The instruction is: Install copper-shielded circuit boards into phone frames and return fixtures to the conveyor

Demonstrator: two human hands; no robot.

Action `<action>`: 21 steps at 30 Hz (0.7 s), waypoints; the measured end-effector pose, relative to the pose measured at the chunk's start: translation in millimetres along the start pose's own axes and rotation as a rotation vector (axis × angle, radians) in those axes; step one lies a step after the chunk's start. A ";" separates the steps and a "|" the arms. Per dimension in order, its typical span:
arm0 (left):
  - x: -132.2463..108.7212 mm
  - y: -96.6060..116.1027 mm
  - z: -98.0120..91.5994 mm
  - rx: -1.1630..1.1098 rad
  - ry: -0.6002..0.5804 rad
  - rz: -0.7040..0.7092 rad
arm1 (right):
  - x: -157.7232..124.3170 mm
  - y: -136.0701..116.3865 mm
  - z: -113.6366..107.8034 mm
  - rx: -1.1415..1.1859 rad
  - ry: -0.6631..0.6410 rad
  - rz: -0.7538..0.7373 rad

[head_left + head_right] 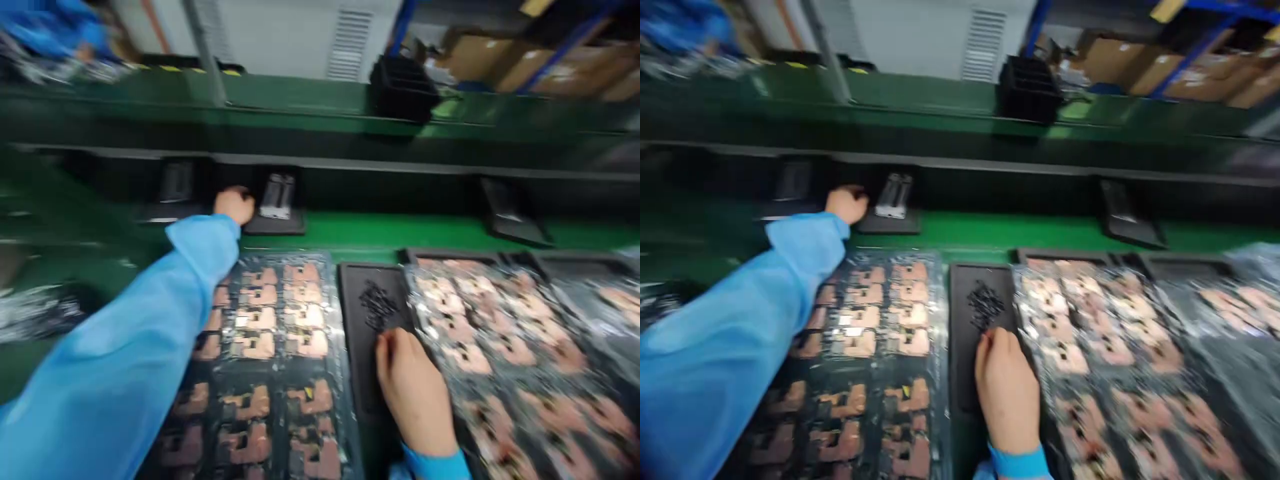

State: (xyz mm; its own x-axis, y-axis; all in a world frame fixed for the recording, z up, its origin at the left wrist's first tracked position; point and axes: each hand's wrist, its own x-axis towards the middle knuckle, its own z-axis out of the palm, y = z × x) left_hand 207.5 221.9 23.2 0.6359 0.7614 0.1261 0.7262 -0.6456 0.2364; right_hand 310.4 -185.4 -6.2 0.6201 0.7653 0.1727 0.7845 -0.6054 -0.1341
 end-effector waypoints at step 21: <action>-62.8 -64.8 -51.1 0.495 -0.222 -0.039 | -2.6 2.7 5.9 0.140 0.112 0.036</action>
State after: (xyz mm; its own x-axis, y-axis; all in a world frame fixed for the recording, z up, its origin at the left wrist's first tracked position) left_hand 107.1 218.9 49.2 0.6069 0.7893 -0.0928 0.7526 -0.6083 -0.2522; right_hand 310.9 -187.7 -12.7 0.6497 0.7101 0.2715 0.7594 -0.5896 -0.2751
